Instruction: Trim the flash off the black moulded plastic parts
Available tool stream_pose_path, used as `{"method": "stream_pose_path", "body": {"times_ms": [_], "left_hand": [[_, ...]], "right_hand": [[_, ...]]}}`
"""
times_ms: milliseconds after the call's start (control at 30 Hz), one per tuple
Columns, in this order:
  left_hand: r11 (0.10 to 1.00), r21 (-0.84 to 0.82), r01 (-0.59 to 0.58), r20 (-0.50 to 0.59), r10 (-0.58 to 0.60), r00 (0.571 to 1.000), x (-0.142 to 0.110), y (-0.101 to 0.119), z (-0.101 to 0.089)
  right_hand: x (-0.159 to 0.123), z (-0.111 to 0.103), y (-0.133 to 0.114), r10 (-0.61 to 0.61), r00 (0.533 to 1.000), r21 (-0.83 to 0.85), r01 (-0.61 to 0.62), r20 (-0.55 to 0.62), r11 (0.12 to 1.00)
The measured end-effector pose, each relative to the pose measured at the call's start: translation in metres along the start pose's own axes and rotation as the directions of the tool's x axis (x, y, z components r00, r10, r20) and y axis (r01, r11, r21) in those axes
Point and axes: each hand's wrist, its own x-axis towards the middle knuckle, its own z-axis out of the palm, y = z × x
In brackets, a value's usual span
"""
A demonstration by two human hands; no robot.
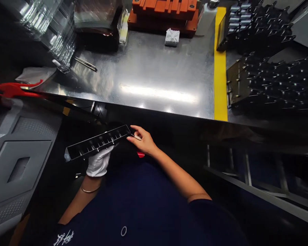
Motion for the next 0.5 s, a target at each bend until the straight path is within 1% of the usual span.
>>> {"method": "stream_pose_path", "body": {"times_ms": [67, 100, 133, 167, 233, 300, 367, 433, 467, 500], "left_hand": [[0.984, -0.117, 0.137, 0.062, -0.13, 0.99, 0.002, 0.006, 0.004], [0.971, -0.163, 0.177, 0.093, -0.164, 0.982, 0.003, 0.009, 0.007], [0.956, -0.213, 0.201, 0.114, -0.18, 0.977, 0.005, 0.011, 0.01], [0.942, -0.264, 0.208, 0.119, -0.183, 0.976, 0.007, 0.012, 0.014], [0.919, -0.342, 0.197, 0.091, -0.176, 0.98, 0.013, 0.012, 0.021], [0.924, -0.353, 0.15, 0.005, -0.158, 0.987, 0.02, 0.011, 0.029], [0.946, -0.318, 0.057, -0.115, -0.098, 0.989, 0.028, 0.01, 0.035], [0.963, -0.258, -0.077, -0.194, 0.027, 0.981, 0.034, 0.01, 0.041], [0.964, -0.212, -0.163, -0.218, 0.115, 0.969, 0.037, 0.01, 0.044], [0.954, -0.153, -0.259, -0.239, 0.218, 0.946, 0.038, 0.01, 0.046]], "right_hand": [[0.002, -0.003, -0.007, 0.018, 0.985, -0.05, -0.009, 0.173, 0.999], [0.003, -0.003, -0.01, 0.017, 0.977, -0.081, 0.001, 0.214, 0.997], [0.004, -0.001, -0.011, 0.001, 0.976, -0.117, 0.025, 0.217, 0.993], [0.005, 0.003, -0.012, -0.028, 0.981, -0.152, 0.058, 0.192, 0.987], [0.006, 0.013, -0.009, -0.1, 0.986, -0.233, 0.13, 0.135, 0.964], [0.006, 0.023, -0.004, -0.138, 0.984, -0.327, 0.167, 0.109, 0.93], [0.005, 0.03, -0.001, -0.117, 0.99, -0.413, 0.141, 0.083, 0.9], [0.002, 0.03, -0.002, -0.064, 0.997, -0.456, 0.075, 0.04, 0.887], [-0.001, 0.029, -0.003, -0.04, 0.999, -0.454, 0.043, 0.017, 0.89], [-0.003, 0.028, -0.004, -0.021, 1.0, -0.435, 0.02, 0.003, 0.9]]}}
